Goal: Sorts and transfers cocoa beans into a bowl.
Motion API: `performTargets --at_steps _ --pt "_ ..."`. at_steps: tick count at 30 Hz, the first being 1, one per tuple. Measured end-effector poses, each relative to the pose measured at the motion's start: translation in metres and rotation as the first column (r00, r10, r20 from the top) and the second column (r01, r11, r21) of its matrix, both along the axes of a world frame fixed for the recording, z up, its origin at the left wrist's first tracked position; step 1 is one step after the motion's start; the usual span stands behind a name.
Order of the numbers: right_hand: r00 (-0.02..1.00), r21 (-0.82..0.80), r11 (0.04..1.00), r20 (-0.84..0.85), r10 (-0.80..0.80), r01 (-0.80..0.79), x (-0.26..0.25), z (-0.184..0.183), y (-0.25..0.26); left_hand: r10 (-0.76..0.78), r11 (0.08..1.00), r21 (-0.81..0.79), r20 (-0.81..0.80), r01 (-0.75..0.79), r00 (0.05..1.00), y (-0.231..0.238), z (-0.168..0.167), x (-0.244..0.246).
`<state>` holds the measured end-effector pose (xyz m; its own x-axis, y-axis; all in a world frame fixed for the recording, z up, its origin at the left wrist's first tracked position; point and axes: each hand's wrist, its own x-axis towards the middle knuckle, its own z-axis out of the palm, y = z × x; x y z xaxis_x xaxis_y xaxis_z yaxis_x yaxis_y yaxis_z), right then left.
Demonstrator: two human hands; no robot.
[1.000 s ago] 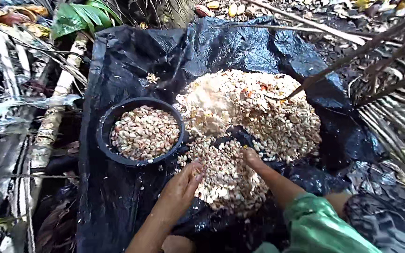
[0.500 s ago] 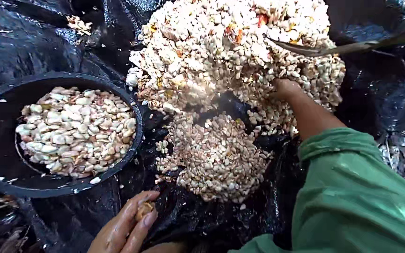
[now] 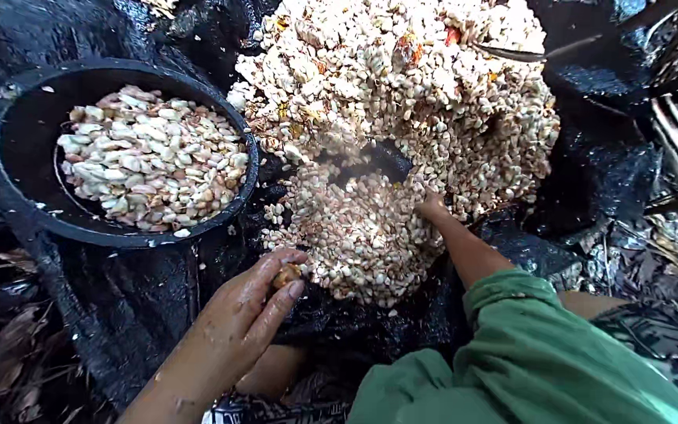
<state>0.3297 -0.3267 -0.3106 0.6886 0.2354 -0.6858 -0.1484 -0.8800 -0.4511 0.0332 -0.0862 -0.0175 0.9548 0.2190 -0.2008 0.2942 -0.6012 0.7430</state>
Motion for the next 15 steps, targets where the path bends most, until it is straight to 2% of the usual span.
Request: performTargets --at_steps 3,7,8,9,11,13,15 --pt "0.998 0.153 0.988 0.048 -0.029 0.021 -0.004 0.013 0.006 0.013 0.999 0.052 0.027 -0.015 1.0 0.002 0.009 -0.002" --pt "0.961 0.295 0.937 0.141 -0.236 0.187 0.017 0.037 0.001 0.035 0.997 0.071 0.03 -0.037 0.999 0.008 0.011 -0.007" --pt "0.956 0.29 0.937 0.16 -0.247 0.194 0.02 0.04 0.0 0.036 0.997 0.067 0.029 -0.037 0.999 0.01 0.009 -0.007" --pt "0.962 0.262 0.953 0.179 -0.205 0.154 0.02 0.038 -0.001 0.036 0.998 0.051 0.027 -0.038 0.999 0.013 0.007 -0.006" --pt "0.981 0.168 0.985 0.196 -0.002 -0.032 -0.002 0.028 0.01 0.053 0.999 0.001 0.012 -0.053 0.999 0.017 0.003 -0.005" --pt "0.956 0.048 0.967 0.171 0.24 -0.251 -0.052 0.013 0.036 0.058 0.998 -0.035 0.003 -0.058 0.998 0.015 0.001 0.0" --pt "0.925 -0.043 0.932 0.118 0.362 -0.359 -0.103 0.007 0.067 0.042 0.998 -0.036 0.007 -0.042 0.999 0.012 -0.001 0.005"
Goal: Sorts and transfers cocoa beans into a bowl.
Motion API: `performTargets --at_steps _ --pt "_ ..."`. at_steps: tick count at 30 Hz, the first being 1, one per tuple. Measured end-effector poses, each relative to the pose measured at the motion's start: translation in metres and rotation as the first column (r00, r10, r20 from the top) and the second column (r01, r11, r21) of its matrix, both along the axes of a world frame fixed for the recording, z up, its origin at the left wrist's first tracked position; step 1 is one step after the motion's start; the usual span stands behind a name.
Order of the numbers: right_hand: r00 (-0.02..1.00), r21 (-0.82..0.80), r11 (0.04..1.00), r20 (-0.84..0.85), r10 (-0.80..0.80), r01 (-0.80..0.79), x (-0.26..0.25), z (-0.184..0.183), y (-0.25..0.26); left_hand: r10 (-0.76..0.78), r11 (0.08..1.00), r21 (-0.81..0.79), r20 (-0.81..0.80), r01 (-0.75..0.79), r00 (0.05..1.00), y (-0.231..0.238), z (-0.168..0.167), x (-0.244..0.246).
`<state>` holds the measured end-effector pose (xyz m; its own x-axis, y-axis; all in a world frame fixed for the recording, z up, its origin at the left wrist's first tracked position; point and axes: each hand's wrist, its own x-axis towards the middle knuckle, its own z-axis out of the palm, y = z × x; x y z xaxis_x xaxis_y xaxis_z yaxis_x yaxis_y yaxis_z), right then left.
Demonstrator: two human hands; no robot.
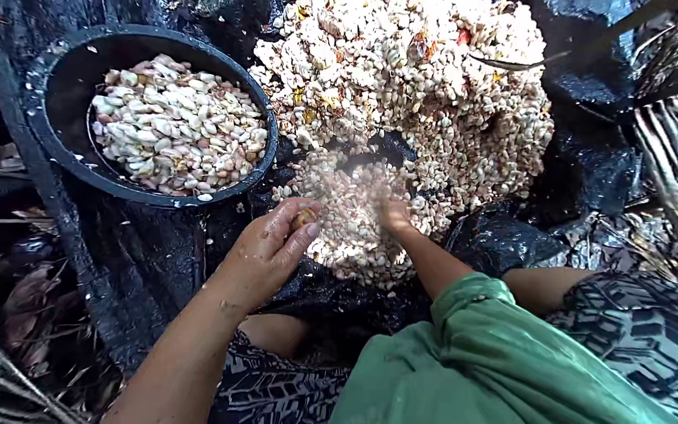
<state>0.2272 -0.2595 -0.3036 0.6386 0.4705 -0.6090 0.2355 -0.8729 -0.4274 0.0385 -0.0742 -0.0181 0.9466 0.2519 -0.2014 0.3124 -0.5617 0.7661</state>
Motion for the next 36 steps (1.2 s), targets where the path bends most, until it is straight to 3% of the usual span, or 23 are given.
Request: performTargets --at_steps 2,6,9,11,13,16,18,21,23,25,29,32,34,36 --pt "0.993 0.011 0.999 -0.109 0.047 -0.046 -0.028 0.005 0.016 -0.016 1.0 -0.005 -0.006 0.016 1.0 -0.005 -0.001 0.001" --pt "0.971 0.15 0.984 -0.233 -0.056 0.093 -0.016 0.028 0.005 -0.039 0.999 0.002 0.012 0.039 0.999 -0.007 -0.003 -0.001" --pt "0.938 0.24 0.908 -0.136 -0.319 0.343 0.021 0.035 -0.031 -0.03 1.0 0.006 0.03 0.029 0.999 -0.006 0.0 -0.01" --pt "0.85 0.285 0.811 -0.032 -0.525 0.511 0.051 0.032 -0.063 -0.024 1.0 0.006 0.027 0.024 0.999 -0.006 0.003 -0.016" --pt "0.756 0.225 0.747 0.06 -0.652 0.626 0.07 0.027 -0.092 -0.032 0.999 0.004 0.034 0.032 0.999 -0.005 0.004 -0.021" --pt "0.795 0.007 0.797 0.062 -0.603 0.604 0.044 -0.006 -0.101 -0.02 1.0 -0.009 0.048 0.021 0.999 -0.003 0.004 -0.024" --pt "0.867 -0.064 0.867 -0.039 -0.497 0.494 0.008 -0.016 -0.069 -0.009 1.0 -0.002 0.049 0.009 0.999 -0.002 0.003 -0.022" --pt "0.942 -0.084 0.966 -0.216 -0.256 0.243 -0.029 0.003 -0.033 -0.027 1.0 -0.001 0.048 0.027 0.998 -0.003 0.005 -0.02" --pt "0.926 -0.073 0.974 -0.302 -0.226 0.214 -0.033 0.024 -0.019 -0.029 1.0 0.0 0.061 0.029 0.998 -0.003 0.006 -0.019" --pt "0.884 -0.012 0.939 -0.334 -0.327 0.343 -0.027 0.034 -0.016 -0.009 1.0 -0.006 0.06 0.009 0.998 -0.003 0.006 -0.021" --pt "0.823 0.345 0.749 -0.301 -0.482 0.565 0.018 0.022 -0.015 0.015 1.0 0.004 0.016 -0.015 1.0 -0.001 0.007 -0.027" --pt "0.734 0.398 0.618 -0.324 -0.596 0.678 0.058 0.027 -0.001 0.024 1.0 0.01 0.035 -0.024 0.999 0.001 0.007 -0.029" --pt "0.823 0.355 0.743 -0.199 -0.533 0.567 0.079 0.016 0.001 0.029 1.0 -0.008 0.057 -0.029 0.998 0.002 0.01 -0.031" --pt "0.947 0.18 0.931 -0.102 -0.304 0.318 0.084 0.008 0.003 0.031 0.999 -0.026 0.076 -0.029 0.997 0.003 0.011 -0.035"
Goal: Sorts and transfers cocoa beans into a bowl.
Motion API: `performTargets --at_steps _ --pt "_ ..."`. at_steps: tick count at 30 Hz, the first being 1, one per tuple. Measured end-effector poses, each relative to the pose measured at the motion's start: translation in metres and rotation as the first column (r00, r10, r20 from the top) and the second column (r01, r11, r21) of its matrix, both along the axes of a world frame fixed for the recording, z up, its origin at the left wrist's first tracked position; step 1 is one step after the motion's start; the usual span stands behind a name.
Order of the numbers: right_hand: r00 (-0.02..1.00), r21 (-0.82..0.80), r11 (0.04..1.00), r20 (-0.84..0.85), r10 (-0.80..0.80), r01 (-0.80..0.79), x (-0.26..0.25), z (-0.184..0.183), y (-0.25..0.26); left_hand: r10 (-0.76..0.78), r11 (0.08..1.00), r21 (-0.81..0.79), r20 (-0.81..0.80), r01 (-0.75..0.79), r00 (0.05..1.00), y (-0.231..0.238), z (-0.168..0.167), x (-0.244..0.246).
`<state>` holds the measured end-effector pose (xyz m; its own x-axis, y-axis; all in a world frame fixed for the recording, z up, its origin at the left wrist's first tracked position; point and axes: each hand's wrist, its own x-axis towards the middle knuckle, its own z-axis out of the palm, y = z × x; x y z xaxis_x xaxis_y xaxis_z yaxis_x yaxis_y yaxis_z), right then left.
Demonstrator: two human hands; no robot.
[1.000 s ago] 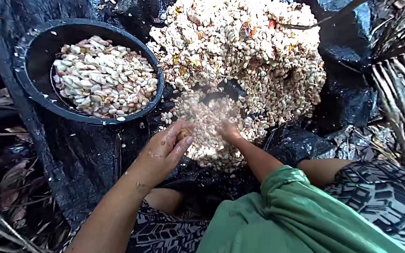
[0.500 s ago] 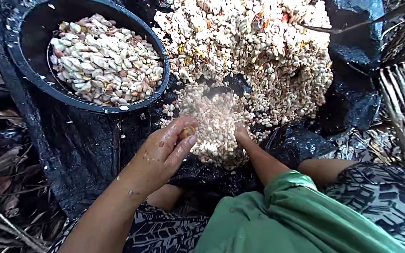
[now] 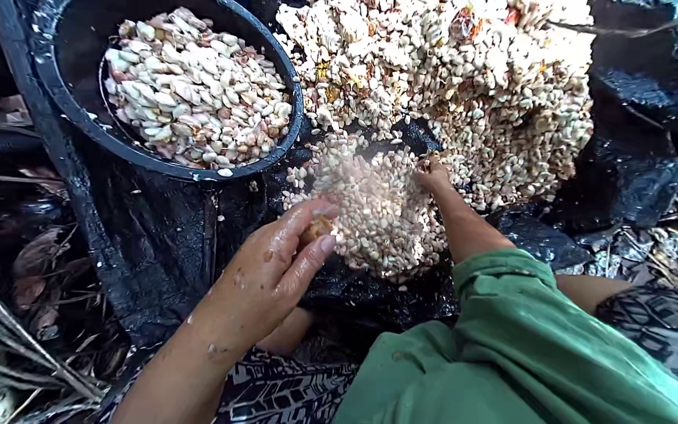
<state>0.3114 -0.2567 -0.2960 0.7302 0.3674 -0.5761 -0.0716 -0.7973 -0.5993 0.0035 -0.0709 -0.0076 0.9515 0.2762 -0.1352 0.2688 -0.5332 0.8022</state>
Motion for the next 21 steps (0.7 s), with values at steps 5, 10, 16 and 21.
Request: performTargets --at_steps 5,10,16,21 --pt "0.946 -0.131 0.942 -0.147 0.29 -0.309 -0.072 -0.009 0.016 -0.002 1.0 0.023 -0.002 0.002 1.0 0.001 -0.004 -0.001" --pt "0.893 0.004 0.936 -0.297 0.338 -0.353 -0.136 0.03 0.017 0.036 0.998 -0.041 -0.03 -0.037 0.999 0.002 0.001 0.019" --pt "0.912 0.048 0.914 -0.07 0.404 -0.402 -0.134 0.087 0.026 0.05 0.992 -0.111 -0.114 -0.063 0.992 -0.003 0.014 0.049" --pt "0.901 0.111 0.897 0.128 0.415 -0.428 -0.106 0.145 0.035 0.05 0.996 -0.061 -0.143 -0.059 0.989 -0.011 0.016 0.059"
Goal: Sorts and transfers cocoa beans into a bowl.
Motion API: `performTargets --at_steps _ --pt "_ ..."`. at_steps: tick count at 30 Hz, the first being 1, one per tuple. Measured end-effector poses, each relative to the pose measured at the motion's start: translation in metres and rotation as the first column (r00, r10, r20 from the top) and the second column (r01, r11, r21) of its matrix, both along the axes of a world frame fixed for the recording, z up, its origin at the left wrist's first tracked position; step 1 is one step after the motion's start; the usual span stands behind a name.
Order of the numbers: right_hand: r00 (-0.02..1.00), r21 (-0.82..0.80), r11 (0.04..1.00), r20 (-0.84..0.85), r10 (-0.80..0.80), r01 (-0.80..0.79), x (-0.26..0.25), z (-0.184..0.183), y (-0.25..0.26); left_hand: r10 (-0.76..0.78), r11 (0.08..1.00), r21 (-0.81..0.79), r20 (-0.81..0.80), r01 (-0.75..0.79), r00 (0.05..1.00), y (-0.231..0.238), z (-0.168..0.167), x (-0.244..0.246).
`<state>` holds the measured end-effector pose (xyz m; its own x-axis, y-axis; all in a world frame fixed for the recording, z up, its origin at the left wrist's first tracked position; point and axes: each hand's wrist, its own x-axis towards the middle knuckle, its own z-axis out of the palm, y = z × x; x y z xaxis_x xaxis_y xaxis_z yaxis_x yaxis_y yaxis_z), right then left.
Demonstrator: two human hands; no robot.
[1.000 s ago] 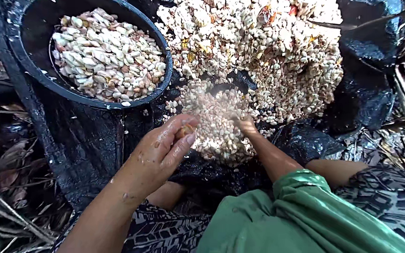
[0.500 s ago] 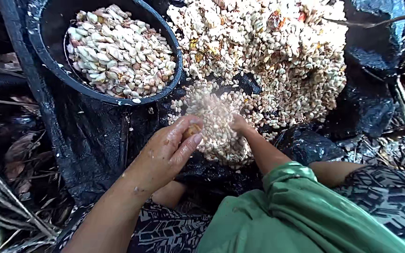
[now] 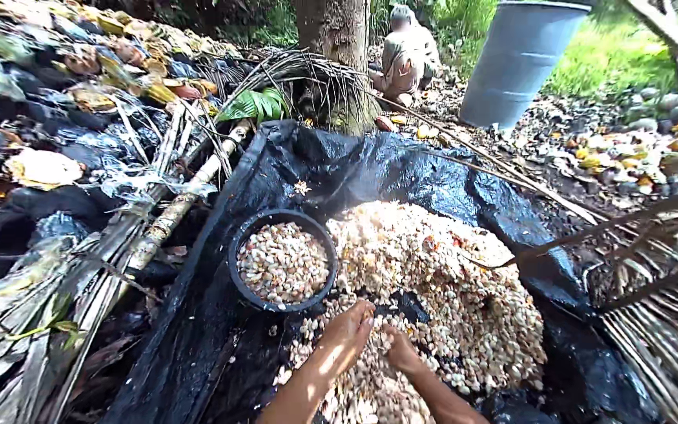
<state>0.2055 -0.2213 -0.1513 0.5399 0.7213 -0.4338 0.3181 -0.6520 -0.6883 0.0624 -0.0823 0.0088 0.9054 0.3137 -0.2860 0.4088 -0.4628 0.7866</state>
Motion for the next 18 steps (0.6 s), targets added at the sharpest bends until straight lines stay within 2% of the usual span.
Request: performTargets --at_steps 5,8,10,12,14,15,16,17,18 --pt "0.988 0.175 0.984 0.157 0.007 -0.035 0.026 0.055 0.001 -0.028 0.999 0.03 -0.059 0.03 0.998 -0.007 0.005 -0.005" --pt "0.972 0.214 0.97 0.227 0.061 -0.111 0.04 0.094 0.003 -0.031 0.999 0.028 -0.035 0.032 0.999 -0.004 0.002 -0.015" --pt "0.958 0.317 0.942 0.286 0.016 -0.111 0.045 0.126 0.005 -0.032 0.999 0.033 -0.007 0.033 0.999 -0.001 -0.004 -0.025" --pt "0.962 0.458 0.888 0.26 -0.082 -0.048 0.047 0.158 0.003 -0.048 0.998 0.046 0.005 0.047 0.999 -0.001 -0.001 -0.034" --pt "0.984 0.548 0.832 0.078 -0.158 0.09 0.05 0.173 0.0 -0.05 0.996 0.075 0.034 0.047 0.998 -0.001 0.002 -0.043" --pt "0.975 0.589 0.78 -0.078 -0.208 0.213 0.048 0.163 -0.003 -0.046 0.997 0.07 0.045 0.043 0.998 -0.001 0.003 -0.047" --pt "0.931 0.628 0.687 -0.262 -0.256 0.366 0.044 0.134 -0.005 -0.045 0.998 0.056 0.056 0.042 0.997 0.0 0.003 -0.049" --pt "0.851 0.612 0.599 -0.444 -0.28 0.516 0.038 0.091 -0.007 -0.048 0.998 0.037 0.057 0.046 0.997 0.003 0.001 -0.052" --pt "0.742 0.513 0.569 -0.604 -0.292 0.642 0.031 0.035 -0.01 -0.046 0.999 0.014 0.054 0.045 0.997 0.004 -0.002 -0.053"
